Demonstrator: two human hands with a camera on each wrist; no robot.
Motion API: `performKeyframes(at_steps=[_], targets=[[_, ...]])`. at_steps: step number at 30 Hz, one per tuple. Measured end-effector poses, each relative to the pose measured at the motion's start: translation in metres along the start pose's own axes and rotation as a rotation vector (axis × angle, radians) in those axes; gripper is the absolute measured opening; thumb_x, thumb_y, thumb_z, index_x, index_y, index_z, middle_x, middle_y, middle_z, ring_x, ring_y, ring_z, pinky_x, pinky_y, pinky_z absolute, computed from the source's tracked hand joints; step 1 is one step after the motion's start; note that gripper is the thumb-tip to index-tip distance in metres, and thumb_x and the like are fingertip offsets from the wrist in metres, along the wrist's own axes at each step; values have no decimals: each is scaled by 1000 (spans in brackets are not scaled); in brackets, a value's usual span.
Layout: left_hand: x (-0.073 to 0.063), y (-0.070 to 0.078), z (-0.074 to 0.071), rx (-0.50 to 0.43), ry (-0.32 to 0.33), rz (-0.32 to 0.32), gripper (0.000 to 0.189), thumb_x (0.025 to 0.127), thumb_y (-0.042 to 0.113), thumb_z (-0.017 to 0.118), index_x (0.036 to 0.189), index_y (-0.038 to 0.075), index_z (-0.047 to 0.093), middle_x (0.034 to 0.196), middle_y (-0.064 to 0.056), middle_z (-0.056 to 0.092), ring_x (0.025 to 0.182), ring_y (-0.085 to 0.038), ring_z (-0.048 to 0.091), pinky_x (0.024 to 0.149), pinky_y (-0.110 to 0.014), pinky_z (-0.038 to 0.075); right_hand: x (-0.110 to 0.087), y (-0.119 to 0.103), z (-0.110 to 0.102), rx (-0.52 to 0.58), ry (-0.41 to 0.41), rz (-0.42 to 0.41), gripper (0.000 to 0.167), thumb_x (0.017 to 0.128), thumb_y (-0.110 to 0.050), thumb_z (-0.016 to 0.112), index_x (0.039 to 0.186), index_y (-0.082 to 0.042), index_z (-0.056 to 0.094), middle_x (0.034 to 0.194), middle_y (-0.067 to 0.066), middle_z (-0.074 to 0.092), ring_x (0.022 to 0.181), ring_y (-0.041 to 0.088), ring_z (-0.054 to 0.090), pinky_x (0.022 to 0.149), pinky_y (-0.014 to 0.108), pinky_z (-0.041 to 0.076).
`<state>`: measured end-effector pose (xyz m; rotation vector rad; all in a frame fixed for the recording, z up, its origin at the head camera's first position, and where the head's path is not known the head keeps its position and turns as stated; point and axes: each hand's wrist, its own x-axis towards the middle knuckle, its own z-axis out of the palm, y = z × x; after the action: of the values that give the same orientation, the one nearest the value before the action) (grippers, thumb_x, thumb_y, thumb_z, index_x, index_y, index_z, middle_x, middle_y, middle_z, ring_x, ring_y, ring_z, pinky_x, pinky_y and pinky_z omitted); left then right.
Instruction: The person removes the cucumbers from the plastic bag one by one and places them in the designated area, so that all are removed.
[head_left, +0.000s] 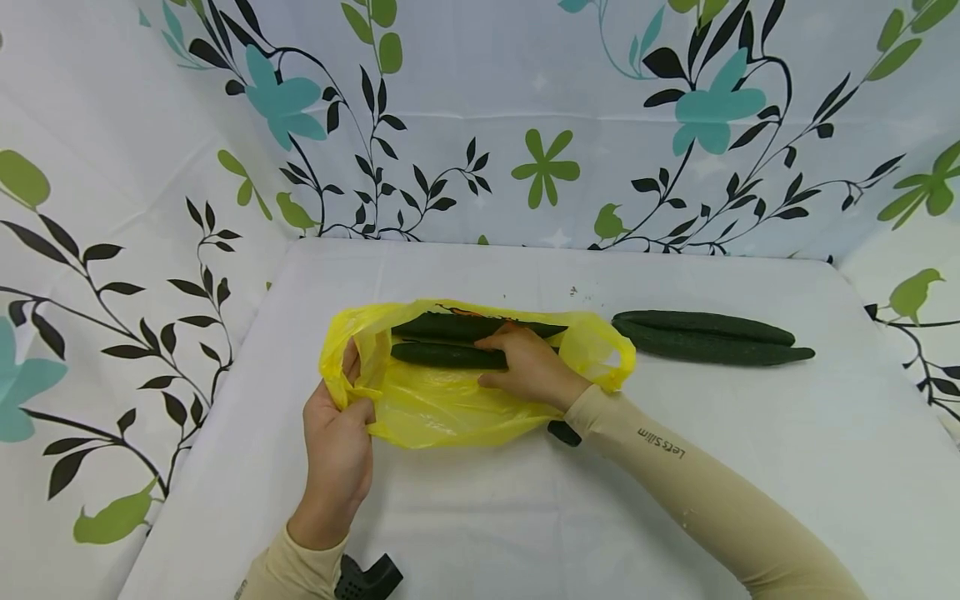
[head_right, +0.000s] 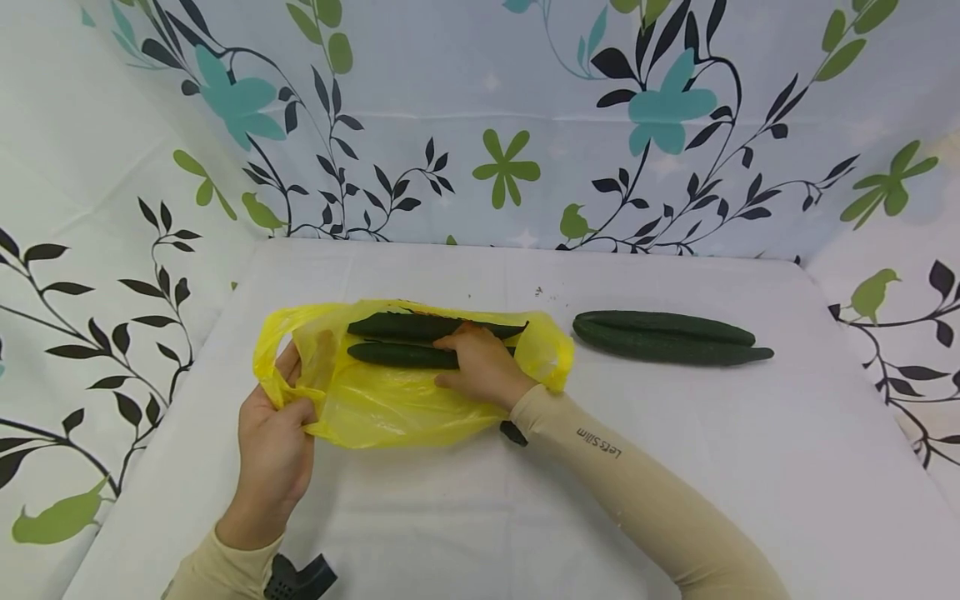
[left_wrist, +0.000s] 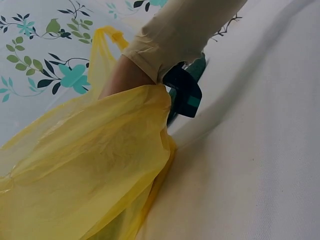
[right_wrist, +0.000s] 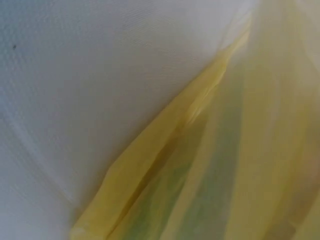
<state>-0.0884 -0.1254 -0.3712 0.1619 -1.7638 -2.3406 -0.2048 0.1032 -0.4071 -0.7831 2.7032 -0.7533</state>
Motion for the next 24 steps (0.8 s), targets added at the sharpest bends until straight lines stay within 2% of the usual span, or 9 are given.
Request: performKeyframes(at_steps=[8,13,17,21,24], targets=[[1,-1,-1,-7,12,1,80,78,-26,27,154,-4,28,161,-5,35,146,-17,32,113,-26,31,-1,4,5,-51,46,-45,39,91,-14,73,130,-13,68,128,7,64,122,30,54,108,44,39],[0,-1,-1,-8,4,-1,81,77,-26,27,155,-4,26,161,-4,33,147,-17,30,113,-26,31,1,5,10,-107,81,-75,41,87,-10,77,127,-14,68,126,3,68,123,30,56,107,45,40],[-1,-1,-2,-9,-12,-5,81,78,-26,28,156,-4,23,162,-2,30,146,-18,29,112,-28,32,1,4,13,-130,101,-61,43,84,-9,80,124,-16,68,122,2,68,116,29,59,99,47,45],[-1,-1,-3,-7,-16,-4,81,79,-25,27,156,-4,22,163,-2,30,147,-17,28,113,-28,31,0,4,15,-115,100,-50,45,83,-7,81,124,-17,66,118,2,66,108,24,62,92,41,50],[-1,-1,-3,-8,-13,-3,81,78,-25,27,156,-4,22,163,-3,30,147,-19,28,114,-29,30,-1,3,15,-112,94,-64,44,84,-4,79,126,-14,67,117,4,65,107,23,61,92,38,50]])
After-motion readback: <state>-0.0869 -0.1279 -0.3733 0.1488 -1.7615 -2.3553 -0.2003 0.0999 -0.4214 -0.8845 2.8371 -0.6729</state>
